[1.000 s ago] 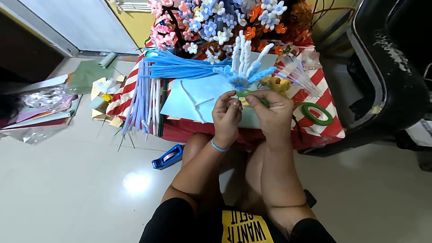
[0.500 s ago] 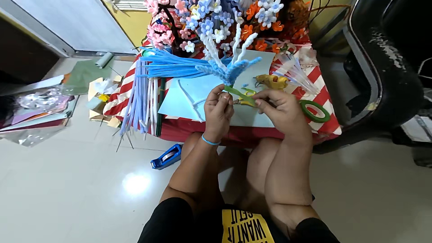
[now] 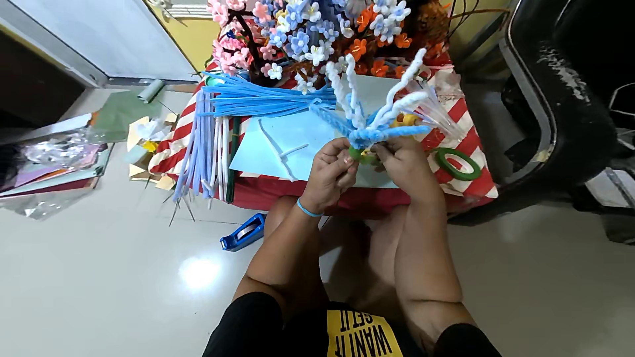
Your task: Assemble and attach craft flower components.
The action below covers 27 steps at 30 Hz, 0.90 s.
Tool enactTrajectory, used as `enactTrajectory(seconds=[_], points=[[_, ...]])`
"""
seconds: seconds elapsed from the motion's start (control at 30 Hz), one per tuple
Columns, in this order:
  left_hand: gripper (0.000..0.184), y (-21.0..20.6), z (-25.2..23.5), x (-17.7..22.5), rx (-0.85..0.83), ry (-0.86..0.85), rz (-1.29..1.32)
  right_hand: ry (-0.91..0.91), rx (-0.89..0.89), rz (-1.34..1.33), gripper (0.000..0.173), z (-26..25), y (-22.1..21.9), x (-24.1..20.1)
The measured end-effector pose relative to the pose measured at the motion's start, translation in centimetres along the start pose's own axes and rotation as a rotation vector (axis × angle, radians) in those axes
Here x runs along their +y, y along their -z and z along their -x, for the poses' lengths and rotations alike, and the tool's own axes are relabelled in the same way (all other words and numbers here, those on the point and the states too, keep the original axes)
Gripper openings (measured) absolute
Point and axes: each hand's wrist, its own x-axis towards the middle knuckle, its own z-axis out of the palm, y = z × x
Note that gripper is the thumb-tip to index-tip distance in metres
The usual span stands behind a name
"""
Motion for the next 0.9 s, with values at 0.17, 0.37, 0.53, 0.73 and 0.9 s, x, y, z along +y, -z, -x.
enactTrajectory(seconds=[0.17, 0.37, 0.53, 0.73, 0.9], points=[[0.022, -0.3, -0.2, -0.2, 0.173, -0.101, -0.22, 0.039, -0.01, 0.109, 0.014, -0.6, -0.2, 0.3], [0.022, -0.8, 0.3, 0.0, 0.176, -0.287, -0.41, 0.122, 0.053, 0.289, 0.012, -0.6, -0.3, 0.4], [0.018, -1.9, 0.8, 0.0, 0.164, -0.367, -0.353, 0.268, -0.003, 0.463, 0.012, -1.0, -2.1, 1.0], [0.018, -2.1, 0.9, -0.6, 0.16, -0.346, -0.256, 0.182, -0.13, 0.524, 0.027, -1.5, -2.6, 0.2], [0.018, -1.7, 0.7, 0.1, 0.154, -0.224, -0.096, 0.113, -0.175, 0.529, 0.032, -2.1, -1.7, 1.1]])
